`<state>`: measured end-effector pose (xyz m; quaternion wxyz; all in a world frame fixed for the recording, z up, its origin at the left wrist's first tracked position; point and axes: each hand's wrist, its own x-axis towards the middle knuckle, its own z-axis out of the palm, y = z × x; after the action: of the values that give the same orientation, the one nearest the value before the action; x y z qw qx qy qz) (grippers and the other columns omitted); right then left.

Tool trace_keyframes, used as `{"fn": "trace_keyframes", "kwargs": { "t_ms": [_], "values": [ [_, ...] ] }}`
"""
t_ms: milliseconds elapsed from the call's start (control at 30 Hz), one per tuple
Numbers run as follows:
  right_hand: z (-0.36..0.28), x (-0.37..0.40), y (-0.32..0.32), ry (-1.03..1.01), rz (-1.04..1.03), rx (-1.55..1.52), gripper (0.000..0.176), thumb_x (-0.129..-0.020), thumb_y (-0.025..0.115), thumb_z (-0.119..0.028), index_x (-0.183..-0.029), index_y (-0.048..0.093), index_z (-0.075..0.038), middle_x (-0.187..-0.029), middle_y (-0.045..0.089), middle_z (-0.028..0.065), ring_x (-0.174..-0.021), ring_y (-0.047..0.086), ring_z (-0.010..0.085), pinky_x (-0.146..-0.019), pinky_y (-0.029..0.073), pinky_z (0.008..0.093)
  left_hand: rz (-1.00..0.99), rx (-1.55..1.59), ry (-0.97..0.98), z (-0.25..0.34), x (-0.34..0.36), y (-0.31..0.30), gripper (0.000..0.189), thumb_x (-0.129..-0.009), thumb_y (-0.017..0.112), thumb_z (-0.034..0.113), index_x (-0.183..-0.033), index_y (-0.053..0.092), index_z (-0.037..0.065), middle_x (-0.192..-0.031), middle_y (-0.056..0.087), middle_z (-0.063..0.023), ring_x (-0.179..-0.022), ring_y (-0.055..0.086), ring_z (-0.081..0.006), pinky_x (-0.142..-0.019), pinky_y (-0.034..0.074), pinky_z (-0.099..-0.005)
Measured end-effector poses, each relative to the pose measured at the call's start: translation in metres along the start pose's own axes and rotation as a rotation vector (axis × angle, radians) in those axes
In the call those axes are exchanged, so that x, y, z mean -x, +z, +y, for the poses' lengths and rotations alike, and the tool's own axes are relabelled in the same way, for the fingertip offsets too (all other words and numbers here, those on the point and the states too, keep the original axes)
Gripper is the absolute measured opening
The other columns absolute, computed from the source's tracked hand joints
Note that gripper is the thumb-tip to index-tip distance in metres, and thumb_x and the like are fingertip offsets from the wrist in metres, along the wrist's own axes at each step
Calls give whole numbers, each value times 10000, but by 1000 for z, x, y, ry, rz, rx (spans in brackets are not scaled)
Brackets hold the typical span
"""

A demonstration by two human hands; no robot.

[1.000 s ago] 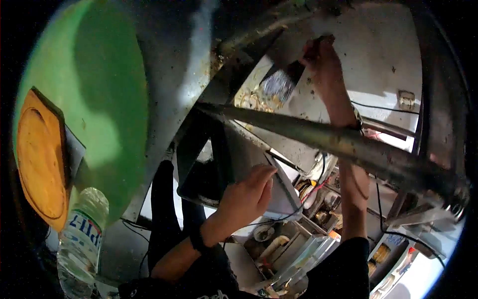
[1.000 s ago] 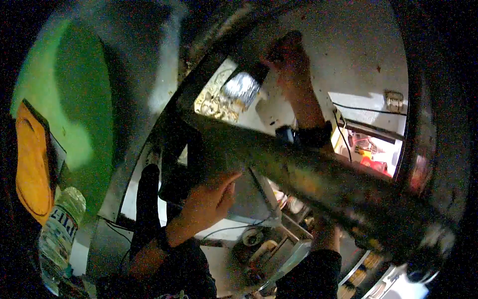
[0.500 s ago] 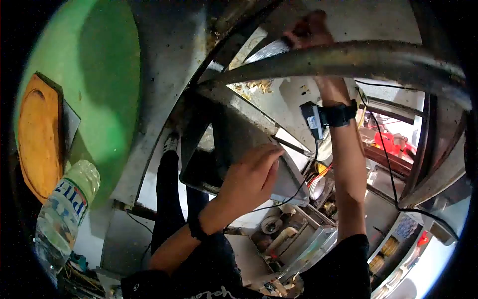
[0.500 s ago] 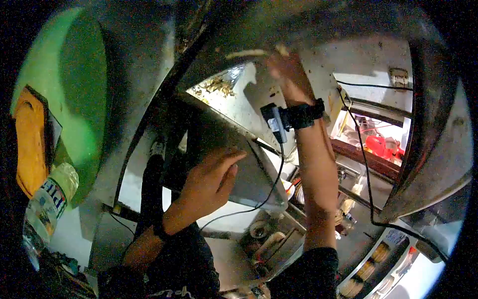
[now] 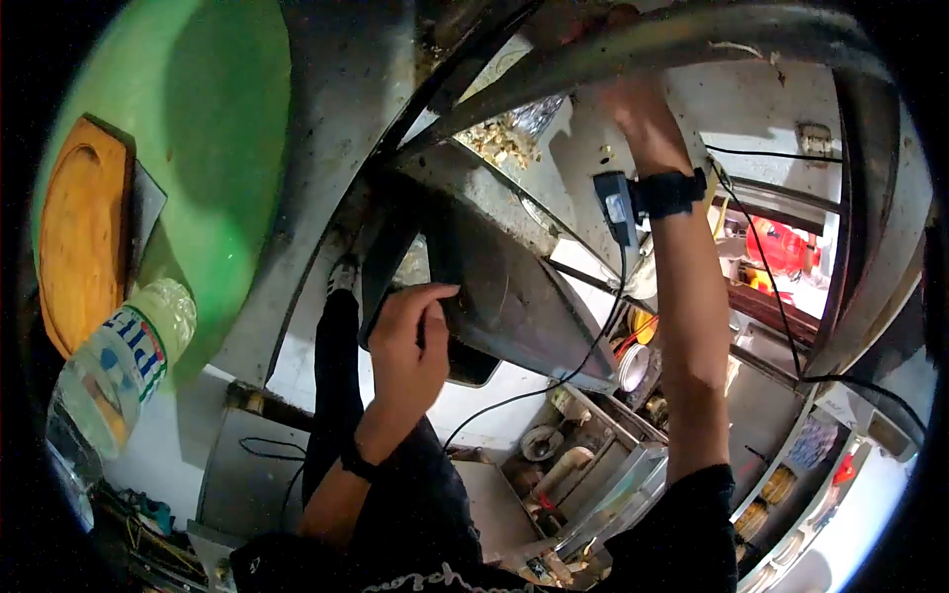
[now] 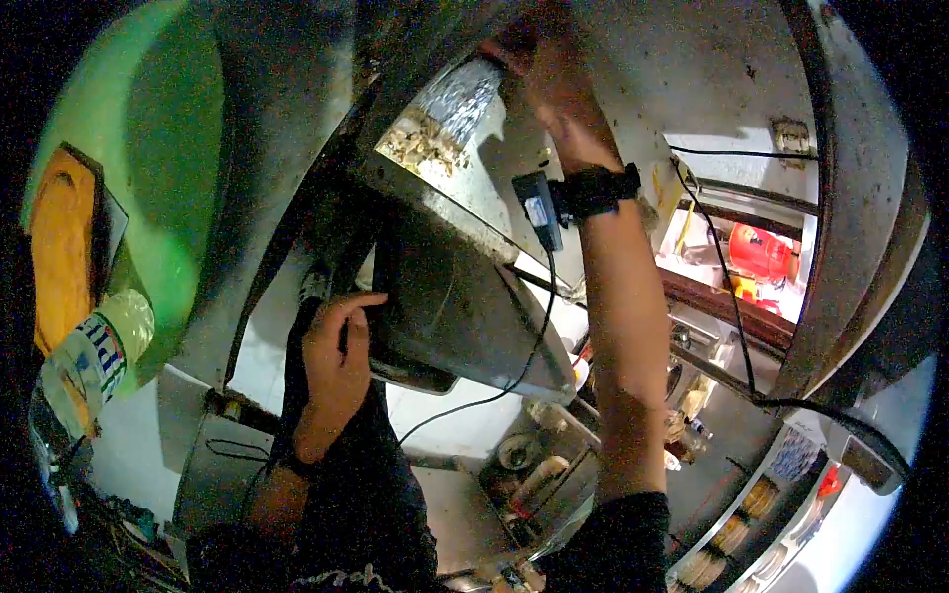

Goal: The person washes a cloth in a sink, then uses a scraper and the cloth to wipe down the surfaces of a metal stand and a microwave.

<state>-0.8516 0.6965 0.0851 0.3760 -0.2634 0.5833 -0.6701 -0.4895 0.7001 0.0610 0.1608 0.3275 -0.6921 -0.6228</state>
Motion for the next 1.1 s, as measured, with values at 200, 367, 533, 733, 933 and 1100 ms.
{"fn": "trace_keyframes", "kwargs": {
  "t_ms": [200, 367, 533, 733, 933, 1100],
  "values": [
    [8, 6, 10, -13, 31, -4, 151, -951, 558, -245, -1002, 527, -106, -968, 628, 80, -925, 591, 204, -890, 467, 381, -20, 122, -142, -8, -7, -15, 200, -924, 473, 5, -1050, 626, 29, -896, 664, -95, -683, 568, -124, -631, 437, -240],
    [6, 11, 18, 100, 245, 545, 327, -1034, 330, -232, -1272, 483, -68, -1212, 559, 102, -1006, 624, 245, -854, 560, 350, 51, 244, -59, -17, -17, -17, 197, -943, 448, 15, -1041, 618, 16, -951, 677, -98, -788, 608, -117, -695, 459, -250],
    [9, 26, 30, 115, 314, 202, 354, -1029, 355, -276, -1301, 457, -73, -1251, 533, 107, -1108, 577, 227, -875, 552, 409, 78, 269, -56, -24, -12, -25, 194, -947, 444, 12, -1033, 618, 16, -962, 681, -76, -815, 609, -119, -720, 460, -254],
    [0, 35, 45, 167, 301, 203, 321, -1011, 411, -305, -1191, 512, -60, -1104, 572, 96, -1031, 578, 229, -899, 527, 417, 9, 242, -117, -19, -8, -25, 191, -938, 460, 16, -1037, 623, 27, -884, 650, -71, -661, 519, -110, -607, 415, -242],
    [5, 55, -83, 21, 140, 1126, 245, -985, 458, -142, -1211, 536, -86, -1246, 553, 106, -1165, 516, 228, -960, 463, 404, -167, 209, 159, 23, -24, -13, 175, -903, 499, 7, -1031, 616, 29, -910, 632, -132, -720, 590, -245, -653, 468, -304],
    [-28, 159, -116, -87, 289, 384, 255, -942, 548, -191, -1168, 548, -73, -1226, 581, 134, -1136, 539, 209, -904, 463, 384, -236, 228, 223, 27, -28, -8, 142, -897, 526, 32, -1007, 615, 32, -917, 646, -152, -793, 635, -315, -704, 505, -337]
  ]
}}
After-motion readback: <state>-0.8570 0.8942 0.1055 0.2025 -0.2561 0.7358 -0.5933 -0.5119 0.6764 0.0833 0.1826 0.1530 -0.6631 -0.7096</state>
